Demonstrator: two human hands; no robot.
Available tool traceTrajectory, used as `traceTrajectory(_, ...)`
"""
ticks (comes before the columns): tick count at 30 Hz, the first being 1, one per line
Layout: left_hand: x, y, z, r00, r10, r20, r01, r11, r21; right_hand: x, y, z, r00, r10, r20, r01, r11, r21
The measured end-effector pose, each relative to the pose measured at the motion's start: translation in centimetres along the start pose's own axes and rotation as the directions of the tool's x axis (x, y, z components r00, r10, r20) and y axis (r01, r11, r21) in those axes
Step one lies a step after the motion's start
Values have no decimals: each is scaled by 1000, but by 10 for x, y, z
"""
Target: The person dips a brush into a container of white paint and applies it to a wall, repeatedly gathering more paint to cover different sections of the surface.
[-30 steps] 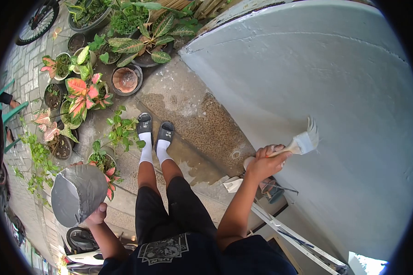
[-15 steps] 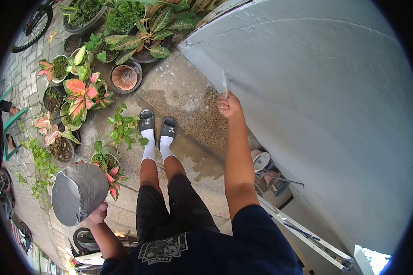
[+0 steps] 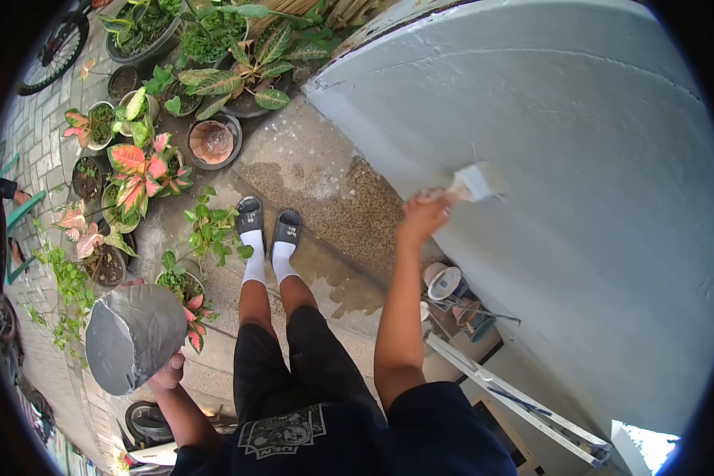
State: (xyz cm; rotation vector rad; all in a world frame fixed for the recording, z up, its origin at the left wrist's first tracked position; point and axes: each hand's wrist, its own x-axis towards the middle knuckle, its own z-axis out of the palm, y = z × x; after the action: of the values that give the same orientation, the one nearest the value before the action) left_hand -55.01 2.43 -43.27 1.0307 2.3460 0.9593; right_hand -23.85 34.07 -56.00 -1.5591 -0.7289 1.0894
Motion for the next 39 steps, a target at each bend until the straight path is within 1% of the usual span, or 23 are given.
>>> traceTrajectory(3,-10,-6,-9,975,-160,157,168,985,-40,24,90,34,1000,12,3,-12,997,-77)
traceTrajectory(4,-31,-27,-12,975,-162,152,170,985,-39,23,108,42,999,36,-23,-39,989,-146)
traceTrajectory(5,-63,-60,-17,938,-255,235,261,965,8,22,122,47,999,40,-23,-43,988,-152)
traceTrajectory(6,-63,-62,-18,884,-341,319,339,939,64,19,134,47,963,267,-18,-265,939,-221)
traceTrajectory(7,-63,-61,-16,880,-344,327,342,937,66,21,142,51,878,478,-18,-463,840,-282)
traceTrajectory(8,-62,-60,-13,885,-342,317,339,938,68,25,147,55,878,479,-7,-462,842,-277)
traceTrajectory(10,-43,-35,-6,946,-262,190,270,963,-16,40,158,43,708,704,45,-663,686,-299)
traceTrajectory(11,-35,-23,-4,966,-222,130,231,971,-57,52,164,33,708,705,43,-664,685,-300)
traceTrajectory(13,-25,-10,-1,991,-135,-4,133,981,-144,82,158,24,538,842,-36,-832,523,-186)
traceTrajectory(14,-24,-9,0,991,-132,-14,128,980,-152,96,143,19,546,837,-28,-825,532,-190)
traceTrajectory(16,-24,-6,0,992,-121,-20,116,979,-170,95,89,17,557,816,151,-796,577,-183)
traceTrajectory(18,-27,-1,1,993,-116,-10,112,975,-192,46,24,7,709,689,152,-648,721,-248)
traceTrajectory(20,-26,3,4,994,-105,-21,98,973,-206,1,-43,-6,821,524,227,-503,852,-147)
traceTrajectory(23,-22,7,-1,997,-77,-10,74,977,-199,-58,-120,-10,963,176,205,-172,984,-38)
traceTrajectory(25,-17,9,-2,998,-61,-2,59,979,-195,-65,-142,-11,977,-149,152,143,988,48)
traceTrajectory(26,-12,14,-3,998,-60,6,60,979,-196,-65,-146,-13,938,-330,110,324,944,66)
traceTrajectory(27,-3,22,-4,999,37,0,-37,979,-202,-62,-147,-7,937,-333,107,327,943,66)
traceTrajectory(28,2,26,-3,991,134,-9,-133,969,-206,-54,-144,6,928,-367,68,352,921,169)
traceTrajectory(29,-5,21,1,991,135,-6,-134,969,-208,-45,-139,19,918,-395,26,375,888,265)
traceTrajectory(31,-22,5,10,992,-104,-73,82,965,-249,-6,-83,38,957,-284,59,264,936,232)
traceTrajectory(33,-18,10,12,993,-111,-49,94,960,-263,24,-12,43,954,-293,65,285,952,115)
traceTrajectory(37,-10,11,10,998,-67,-12,64,978,-198,31,105,36,997,-10,73,22,986,-166)
traceTrajectory(39,-12,6,10,997,-72,-23,66,977,-204,25,128,42,976,206,68,-183,951,-250)
